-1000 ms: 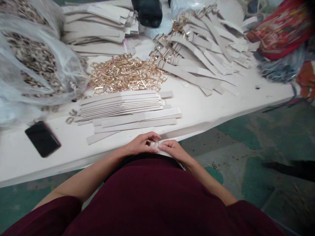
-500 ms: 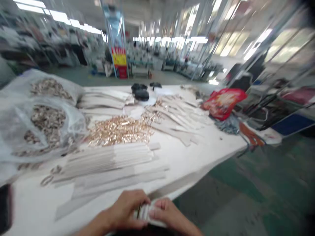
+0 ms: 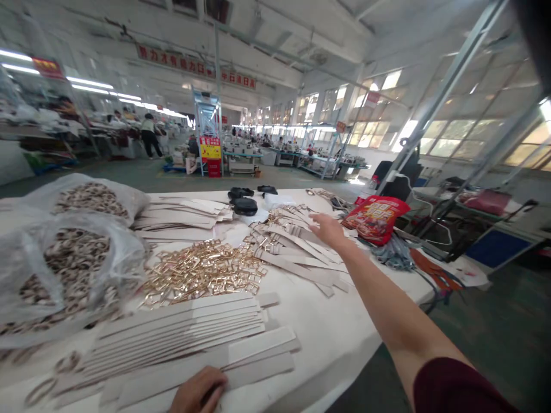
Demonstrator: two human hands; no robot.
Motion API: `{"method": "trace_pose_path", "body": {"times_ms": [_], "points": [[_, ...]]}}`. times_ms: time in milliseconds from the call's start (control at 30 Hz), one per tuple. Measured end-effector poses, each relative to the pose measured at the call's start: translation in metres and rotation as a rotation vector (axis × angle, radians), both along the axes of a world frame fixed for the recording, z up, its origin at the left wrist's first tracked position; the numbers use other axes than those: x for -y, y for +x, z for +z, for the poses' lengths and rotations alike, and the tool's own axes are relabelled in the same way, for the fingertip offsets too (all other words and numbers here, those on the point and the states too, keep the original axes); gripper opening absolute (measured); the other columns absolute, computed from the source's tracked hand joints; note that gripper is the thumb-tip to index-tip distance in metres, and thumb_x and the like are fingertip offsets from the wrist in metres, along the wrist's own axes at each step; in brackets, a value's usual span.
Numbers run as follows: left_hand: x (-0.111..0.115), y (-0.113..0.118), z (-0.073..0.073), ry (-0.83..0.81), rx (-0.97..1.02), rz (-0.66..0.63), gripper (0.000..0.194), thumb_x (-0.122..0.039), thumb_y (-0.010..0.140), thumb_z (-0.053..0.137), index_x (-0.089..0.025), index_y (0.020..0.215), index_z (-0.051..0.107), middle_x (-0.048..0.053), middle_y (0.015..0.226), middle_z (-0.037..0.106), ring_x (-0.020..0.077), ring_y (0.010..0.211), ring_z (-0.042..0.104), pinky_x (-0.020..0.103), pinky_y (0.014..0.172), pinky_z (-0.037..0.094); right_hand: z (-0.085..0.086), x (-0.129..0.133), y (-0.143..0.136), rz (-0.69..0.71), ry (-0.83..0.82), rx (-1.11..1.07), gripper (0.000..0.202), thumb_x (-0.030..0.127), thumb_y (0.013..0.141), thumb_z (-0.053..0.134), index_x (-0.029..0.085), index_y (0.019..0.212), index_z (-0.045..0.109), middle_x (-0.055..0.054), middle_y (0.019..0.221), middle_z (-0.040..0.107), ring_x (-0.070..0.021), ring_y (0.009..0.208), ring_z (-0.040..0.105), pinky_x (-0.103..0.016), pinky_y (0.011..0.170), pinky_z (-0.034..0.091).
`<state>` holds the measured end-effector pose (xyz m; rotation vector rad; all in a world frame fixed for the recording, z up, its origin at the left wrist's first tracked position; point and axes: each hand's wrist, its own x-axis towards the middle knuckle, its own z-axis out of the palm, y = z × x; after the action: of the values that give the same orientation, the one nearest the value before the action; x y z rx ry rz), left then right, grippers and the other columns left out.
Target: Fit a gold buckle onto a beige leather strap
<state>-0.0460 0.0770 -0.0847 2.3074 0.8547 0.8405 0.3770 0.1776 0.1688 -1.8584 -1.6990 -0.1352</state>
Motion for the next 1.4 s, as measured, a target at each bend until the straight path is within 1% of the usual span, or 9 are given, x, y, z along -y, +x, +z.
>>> {"method": "trace_pose_path", "body": {"times_ms": [67, 167, 333, 467, 667, 900, 1067, 1200, 1400], "points": [[0.005, 0.000, 0.010, -0.043, -0.036, 0.030, 0.016, -0.026, 0.084, 0.047, -0.028, 0.087, 0.063, 0.002, 0.083, 0.069, 0.0176, 0.078, 0.065, 0.027, 0.073, 0.054, -0.005, -0.025, -0.016, -0.099, 0.163, 0.064, 0.034, 0.024, 0.078, 0.057, 0.014, 0.110, 0.063, -0.012, 0.096, 0.066, -0.0205, 0.084, 0.058, -0.034, 0.082, 0.044], [0.009, 0.001, 0.018, -0.107, -0.042, 0.014, 0.020, -0.025, 0.086, 0.045, -0.023, 0.090, 0.065, 0.004, 0.085, 0.068, 0.0167, 0.081, 0.063, 0.028, 0.077, 0.051, -0.055, -0.027, -0.072, 0.106, 0.129, 0.063, 0.035, 0.027, 0.081, 0.055, 0.015, 0.114, 0.061, -0.011, 0.104, 0.065, -0.0220, 0.093, 0.059, -0.036, 0.087, 0.044], [0.015, 0.002, 0.011, -0.190, -0.007, 0.002, 0.018, -0.023, 0.083, 0.051, -0.018, 0.091, 0.066, 0.006, 0.087, 0.067, 0.0157, 0.083, 0.061, 0.028, 0.079, 0.048, -0.166, 0.038, -0.180, 0.665, -0.255, 0.101, 0.026, 0.027, 0.083, 0.056, 0.020, 0.106, 0.065, -0.007, 0.105, 0.065, -0.0192, 0.098, 0.058, -0.032, 0.086, 0.046], [0.015, -0.011, 0.021, -0.220, 0.057, 0.025, 0.019, -0.021, 0.084, 0.050, -0.018, 0.094, 0.065, 0.006, 0.090, 0.066, 0.0145, 0.083, 0.060, 0.027, 0.077, 0.048, -0.204, 0.064, -0.215, 0.684, -0.292, 0.147, 0.022, 0.026, 0.080, 0.061, 0.020, 0.100, 0.066, -0.008, 0.103, 0.062, -0.0209, 0.099, 0.054, -0.033, 0.086, 0.045], [-0.076, -0.087, 0.058, -0.003, -0.204, 0.523, 0.031, -0.027, 0.090, 0.040, -0.017, 0.114, 0.057, 0.010, 0.116, 0.059, 0.0172, 0.102, 0.054, 0.030, 0.088, 0.044, -0.209, 0.068, -0.215, 0.662, -0.230, 0.134, 0.025, 0.023, 0.080, 0.059, 0.019, 0.104, 0.063, -0.009, 0.108, 0.059, -0.0224, 0.099, 0.051, -0.036, 0.089, 0.043], [-0.148, -0.116, 0.064, 0.023, -0.703, 0.364, 0.021, -0.027, 0.087, 0.048, -0.014, 0.093, 0.063, 0.009, 0.096, 0.064, 0.0182, 0.090, 0.054, 0.027, 0.081, 0.041, -0.223, 0.077, -0.215, 0.624, -0.173, 0.077, 0.025, 0.022, 0.081, 0.056, 0.018, 0.105, 0.063, -0.010, 0.108, 0.058, -0.0238, 0.101, 0.050, -0.038, 0.089, 0.043], [-0.130, -0.096, 0.084, 0.171, -0.725, 0.340, 0.028, -0.013, 0.090, 0.034, -0.012, 0.100, 0.060, 0.013, 0.098, 0.061, 0.0198, 0.091, 0.053, 0.032, 0.083, 0.039, -0.187, 0.080, -0.219, 0.554, -0.071, 0.151, 0.033, 0.022, 0.084, 0.053, 0.018, 0.116, 0.058, -0.012, 0.121, 0.056, -0.0258, 0.111, 0.048, -0.041, 0.095, 0.040], [-0.079, -0.052, 0.116, 0.397, -0.591, 0.075, 0.025, -0.018, 0.092, 0.036, -0.019, 0.103, 0.058, 0.009, 0.092, 0.061, 0.0182, 0.084, 0.054, 0.030, 0.075, 0.040, -0.134, 0.085, -0.234, 0.536, 0.047, 0.253, 0.046, 0.026, 0.084, 0.055, 0.020, 0.128, 0.050, -0.014, 0.129, 0.053, -0.0308, 0.120, 0.044, -0.048, 0.100, 0.031], [-0.011, -0.031, 0.143, 0.181, -0.534, -0.048, 0.012, -0.023, 0.088, 0.048, -0.022, 0.086, 0.060, 0.002, 0.077, 0.064, 0.0150, 0.068, 0.055, 0.024, 0.056, 0.036, -0.131, 0.114, -0.207, 0.694, -0.626, 0.091, 0.026, 0.038, 0.087, 0.047, 0.023, 0.072, 0.062, -0.003, 0.067, 0.066, -0.0178, 0.061, 0.058, -0.028, 0.057, 0.038]]}}
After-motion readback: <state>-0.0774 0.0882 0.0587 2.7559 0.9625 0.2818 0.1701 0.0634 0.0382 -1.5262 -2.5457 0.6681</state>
